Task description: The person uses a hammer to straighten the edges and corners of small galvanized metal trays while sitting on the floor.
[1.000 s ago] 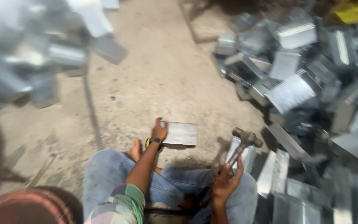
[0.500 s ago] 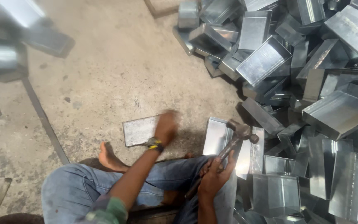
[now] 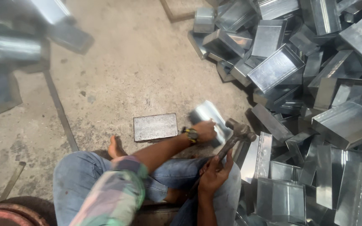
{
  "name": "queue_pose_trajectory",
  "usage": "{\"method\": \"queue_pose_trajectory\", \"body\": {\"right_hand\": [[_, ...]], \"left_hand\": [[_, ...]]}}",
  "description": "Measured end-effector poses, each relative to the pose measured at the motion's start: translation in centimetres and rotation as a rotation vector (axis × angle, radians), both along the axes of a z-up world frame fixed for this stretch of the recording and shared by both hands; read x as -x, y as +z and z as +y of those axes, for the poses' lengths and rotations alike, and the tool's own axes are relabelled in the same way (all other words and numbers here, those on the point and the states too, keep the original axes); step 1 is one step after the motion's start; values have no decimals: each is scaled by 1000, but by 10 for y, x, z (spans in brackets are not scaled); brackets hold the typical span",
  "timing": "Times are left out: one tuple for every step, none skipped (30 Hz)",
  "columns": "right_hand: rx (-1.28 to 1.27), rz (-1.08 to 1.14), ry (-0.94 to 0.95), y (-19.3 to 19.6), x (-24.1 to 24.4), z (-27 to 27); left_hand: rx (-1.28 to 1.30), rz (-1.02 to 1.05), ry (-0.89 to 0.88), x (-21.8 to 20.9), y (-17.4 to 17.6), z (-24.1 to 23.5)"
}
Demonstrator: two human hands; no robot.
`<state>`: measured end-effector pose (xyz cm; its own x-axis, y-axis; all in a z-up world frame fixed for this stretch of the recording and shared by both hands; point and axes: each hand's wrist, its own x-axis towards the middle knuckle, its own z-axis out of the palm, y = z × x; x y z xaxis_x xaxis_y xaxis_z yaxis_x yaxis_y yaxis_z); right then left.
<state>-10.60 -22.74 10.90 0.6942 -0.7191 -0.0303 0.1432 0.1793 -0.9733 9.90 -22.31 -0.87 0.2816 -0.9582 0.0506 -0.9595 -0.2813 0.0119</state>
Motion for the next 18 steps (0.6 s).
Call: {"method": "queue_pose_trajectory", "body": {"right_hand": [[-12, 24, -1, 1, -1, 2], [-24, 47, -1, 1, -2, 3], [-5, 37, 21, 1, -3, 2], [15, 27, 42, 0, -4, 2], [41, 24, 68, 1, -5, -1], [57, 24, 84, 1, -8, -2], [73, 39, 108, -2, -4, 2], [89, 54, 132, -5, 0, 8], [153, 40, 153, -4, 0, 10], [216, 27, 174, -3, 0, 13], [281, 10, 197, -1, 0, 15], [303, -22, 218, 3, 3, 18], [326, -55, 237, 7, 7, 22], [348, -87, 256, 11, 9, 26], [360, -163, 252, 14, 12, 31], [372, -239, 248, 16, 14, 34], [383, -300, 245, 17, 20, 37], [406, -323, 236, 15, 20, 39]], "left_hand": [[15, 35, 96, 1, 6, 19], [31, 70, 192, 3, 11, 45], [33, 25, 264, 7, 17, 67], [36, -22, 335, 13, 23, 91], [19, 1, 388, 21, 27, 112], [3, 23, 440, 26, 31, 133], [-8, 67, 476, 36, 32, 152], [-19, 112, 513, 44, 33, 172], [-18, 150, 548, 46, 37, 183], [56, 181, 591, 47, 40, 193], [132, 210, 635, 47, 44, 200], [210, 237, 677, 48, 48, 206], [275, 180, 856, 49, 50, 210], [339, 122, 1035, 49, 52, 213], [398, 64, 1212, 48, 52, 217], [429, 82, 1210, 42, 52, 220], [452, 113, 1208, 39, 48, 220], [475, 144, 1205, 35, 44, 220]]}}
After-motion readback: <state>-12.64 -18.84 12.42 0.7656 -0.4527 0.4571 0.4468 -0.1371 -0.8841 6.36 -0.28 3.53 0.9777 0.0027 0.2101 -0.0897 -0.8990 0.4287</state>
